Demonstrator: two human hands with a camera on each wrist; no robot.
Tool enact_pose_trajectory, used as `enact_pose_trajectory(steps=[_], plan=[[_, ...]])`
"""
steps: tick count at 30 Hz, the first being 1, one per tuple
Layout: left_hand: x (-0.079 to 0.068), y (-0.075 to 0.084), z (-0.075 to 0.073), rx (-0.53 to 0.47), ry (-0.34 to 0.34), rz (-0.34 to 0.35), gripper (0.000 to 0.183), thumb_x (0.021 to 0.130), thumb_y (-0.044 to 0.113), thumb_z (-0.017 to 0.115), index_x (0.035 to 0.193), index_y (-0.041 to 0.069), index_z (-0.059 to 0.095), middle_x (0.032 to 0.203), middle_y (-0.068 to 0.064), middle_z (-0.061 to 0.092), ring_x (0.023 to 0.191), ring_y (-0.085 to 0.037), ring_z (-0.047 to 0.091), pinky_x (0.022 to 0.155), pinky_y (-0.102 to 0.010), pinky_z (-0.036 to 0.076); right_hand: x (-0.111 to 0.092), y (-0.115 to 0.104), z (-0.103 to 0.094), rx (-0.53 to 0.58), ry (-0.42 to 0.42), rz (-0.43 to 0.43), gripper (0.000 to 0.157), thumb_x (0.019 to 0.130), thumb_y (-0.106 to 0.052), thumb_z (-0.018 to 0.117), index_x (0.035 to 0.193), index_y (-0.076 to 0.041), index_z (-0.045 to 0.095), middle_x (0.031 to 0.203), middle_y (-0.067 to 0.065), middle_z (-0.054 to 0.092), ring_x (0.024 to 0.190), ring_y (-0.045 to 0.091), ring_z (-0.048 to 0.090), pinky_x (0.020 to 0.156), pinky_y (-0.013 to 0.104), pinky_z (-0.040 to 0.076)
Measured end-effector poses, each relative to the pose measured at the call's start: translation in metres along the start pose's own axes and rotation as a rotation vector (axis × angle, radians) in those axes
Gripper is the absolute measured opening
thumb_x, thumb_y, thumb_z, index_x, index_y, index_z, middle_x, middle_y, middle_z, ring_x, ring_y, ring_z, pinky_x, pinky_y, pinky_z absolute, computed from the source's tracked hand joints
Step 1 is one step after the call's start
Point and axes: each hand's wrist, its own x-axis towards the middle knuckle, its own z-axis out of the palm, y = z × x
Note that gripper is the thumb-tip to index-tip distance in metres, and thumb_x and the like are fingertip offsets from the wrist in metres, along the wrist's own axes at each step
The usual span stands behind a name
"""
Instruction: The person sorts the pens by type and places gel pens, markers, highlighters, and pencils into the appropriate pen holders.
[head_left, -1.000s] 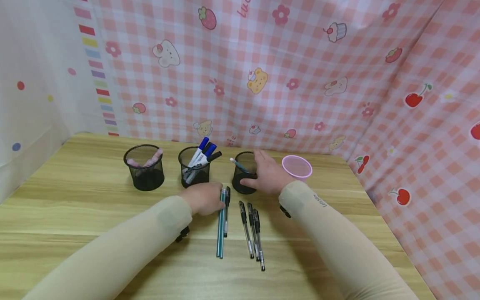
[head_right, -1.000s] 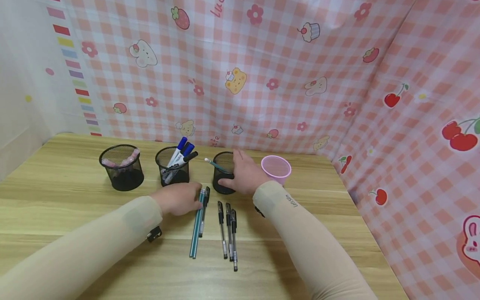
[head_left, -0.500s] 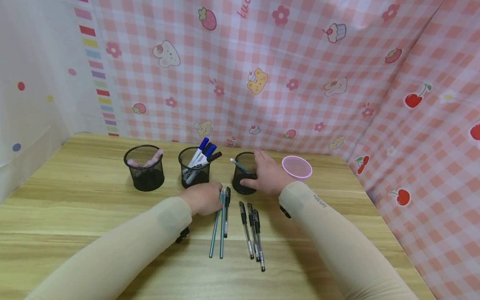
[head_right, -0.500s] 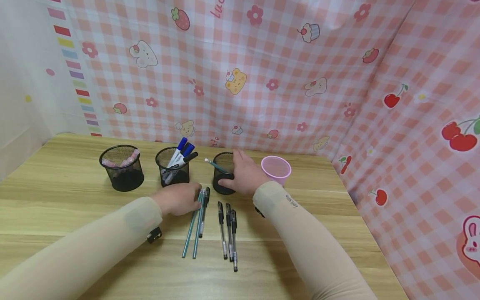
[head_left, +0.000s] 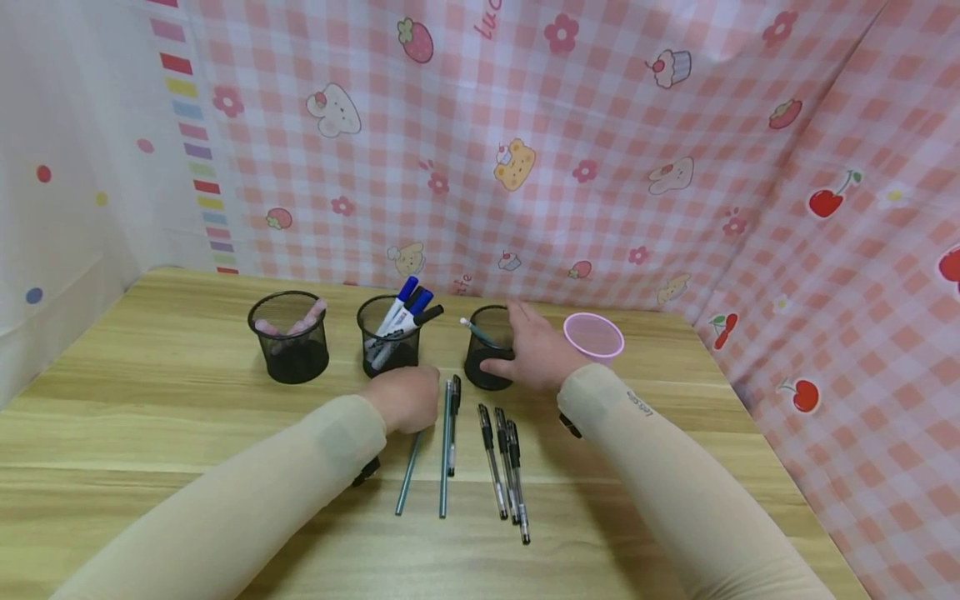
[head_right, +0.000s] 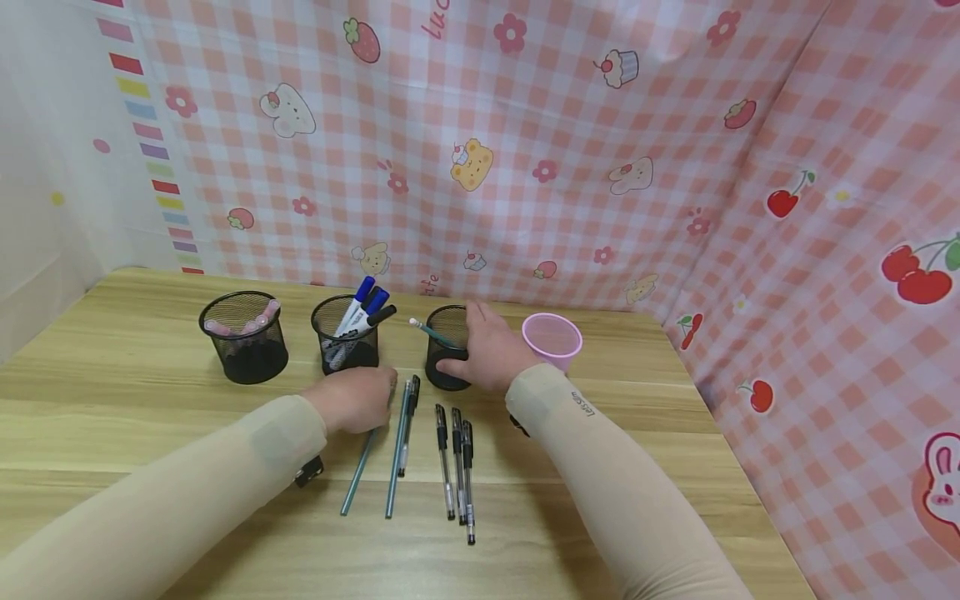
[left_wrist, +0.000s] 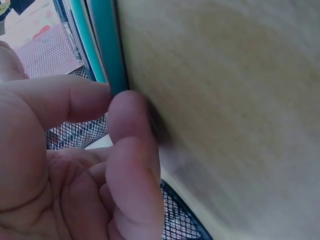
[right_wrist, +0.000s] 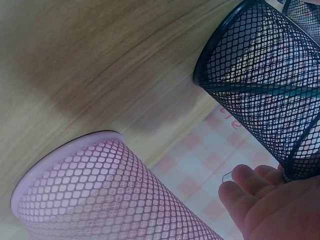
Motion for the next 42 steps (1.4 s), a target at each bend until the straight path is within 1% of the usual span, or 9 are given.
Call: enact_pose_trajectory(steps=[3, 7, 11, 14, 17, 22, 26, 35, 42], plan=[[0.000, 0.002, 0.000, 0.023, -0.004, -0.005, 0.040, 0.102, 0.009, 0.056, 0.140, -0.003, 0.058, 0.110, -0.011, 0.067, 0.083, -0.023, 0.063, 0.067, -0.033, 0.050, 0.000, 0.000, 0.000, 0.000, -0.003, 0.002, 0.116, 0.093, -0.060, 0.074, 0.170, -0.004, 0.008, 0.177, 0.017, 0.010, 0.164, 0.033, 0.016, 0.132, 0.048, 0.019], [0.000, 0.004, 0.000, 0.056, -0.008, -0.019, 0.035, 0.102, 0.009, 0.056, 0.135, -0.001, 0.062, 0.108, -0.010, 0.067, 0.082, -0.023, 0.063, 0.065, -0.032, 0.049, 0.000, 0.000, 0.000, 0.001, -0.001, 0.004, 0.116, 0.092, -0.060, 0.075, 0.170, -0.004, 0.008, 0.177, 0.017, 0.011, 0.164, 0.033, 0.016, 0.132, 0.048, 0.019], [0.000, 0.005, 0.000, 0.082, -0.011, -0.021, 0.035, 0.102, 0.009, 0.057, 0.135, -0.001, 0.063, 0.117, -0.011, 0.067, 0.084, -0.023, 0.063, 0.065, -0.033, 0.050, 0.000, 0.000, 0.000, -0.001, 0.003, 0.001, 0.116, 0.092, -0.060, 0.075, 0.169, -0.004, 0.008, 0.177, 0.018, 0.012, 0.164, 0.033, 0.016, 0.132, 0.048, 0.019], [-0.001, 0.006, 0.000, 0.084, -0.007, -0.021, 0.042, 0.102, 0.009, 0.057, 0.143, -0.001, 0.058, 0.133, -0.013, 0.066, 0.087, -0.023, 0.064, 0.067, -0.033, 0.051, 0.000, 0.000, 0.001, -0.002, 0.003, 0.003, 0.116, 0.092, -0.060, 0.075, 0.169, -0.004, 0.008, 0.177, 0.018, 0.012, 0.164, 0.033, 0.016, 0.132, 0.048, 0.019], [-0.002, 0.006, 0.000, 0.079, -0.001, -0.023, 0.045, 0.102, 0.009, 0.057, 0.146, -0.001, 0.055, 0.138, -0.014, 0.065, 0.087, -0.023, 0.064, 0.068, -0.033, 0.052, 0.001, 0.001, 0.001, 0.000, -0.001, 0.007, 0.117, 0.092, -0.060, 0.075, 0.170, -0.005, 0.008, 0.177, 0.017, 0.011, 0.164, 0.032, 0.016, 0.132, 0.048, 0.019], [-0.003, 0.006, 0.001, 0.073, 0.015, -0.010, 0.040, 0.101, 0.008, 0.058, 0.140, -0.001, 0.058, 0.123, -0.012, 0.067, 0.080, -0.022, 0.064, 0.064, -0.032, 0.051, 0.001, 0.001, 0.000, 0.005, -0.007, 0.007, 0.117, 0.092, -0.060, 0.075, 0.170, -0.004, 0.007, 0.177, 0.018, 0.011, 0.164, 0.033, 0.016, 0.132, 0.048, 0.019], [-0.002, 0.005, 0.001, 0.041, 0.022, -0.018, 0.041, 0.100, 0.009, 0.058, 0.140, 0.000, 0.056, 0.114, -0.010, 0.066, 0.075, -0.021, 0.064, 0.060, -0.031, 0.049, 0.000, 0.000, 0.000, 0.008, -0.008, 0.006, 0.117, 0.092, -0.060, 0.075, 0.170, -0.004, 0.007, 0.177, 0.018, 0.011, 0.164, 0.032, 0.016, 0.132, 0.047, 0.018], [-0.007, 0.000, -0.001, -0.128, 0.059, -0.037, 0.055, 0.096, 0.010, 0.062, 0.149, 0.007, 0.048, 0.094, -0.005, 0.071, 0.066, -0.021, 0.062, 0.056, -0.033, 0.046, -0.001, 0.000, 0.000, 0.008, 0.003, 0.001, 0.116, 0.092, -0.060, 0.075, 0.170, -0.005, 0.008, 0.177, 0.018, 0.012, 0.164, 0.033, 0.016, 0.132, 0.048, 0.019], [-0.011, -0.002, -0.006, -0.190, 0.089, -0.037, 0.061, 0.096, 0.014, 0.065, 0.153, 0.013, 0.044, 0.081, -0.002, 0.070, 0.057, -0.019, 0.057, 0.052, -0.032, 0.044, -0.001, 0.000, 0.000, 0.004, 0.000, -0.002, 0.117, 0.092, -0.059, 0.075, 0.170, -0.005, 0.007, 0.177, 0.018, 0.011, 0.165, 0.033, 0.014, 0.132, 0.049, 0.019]])
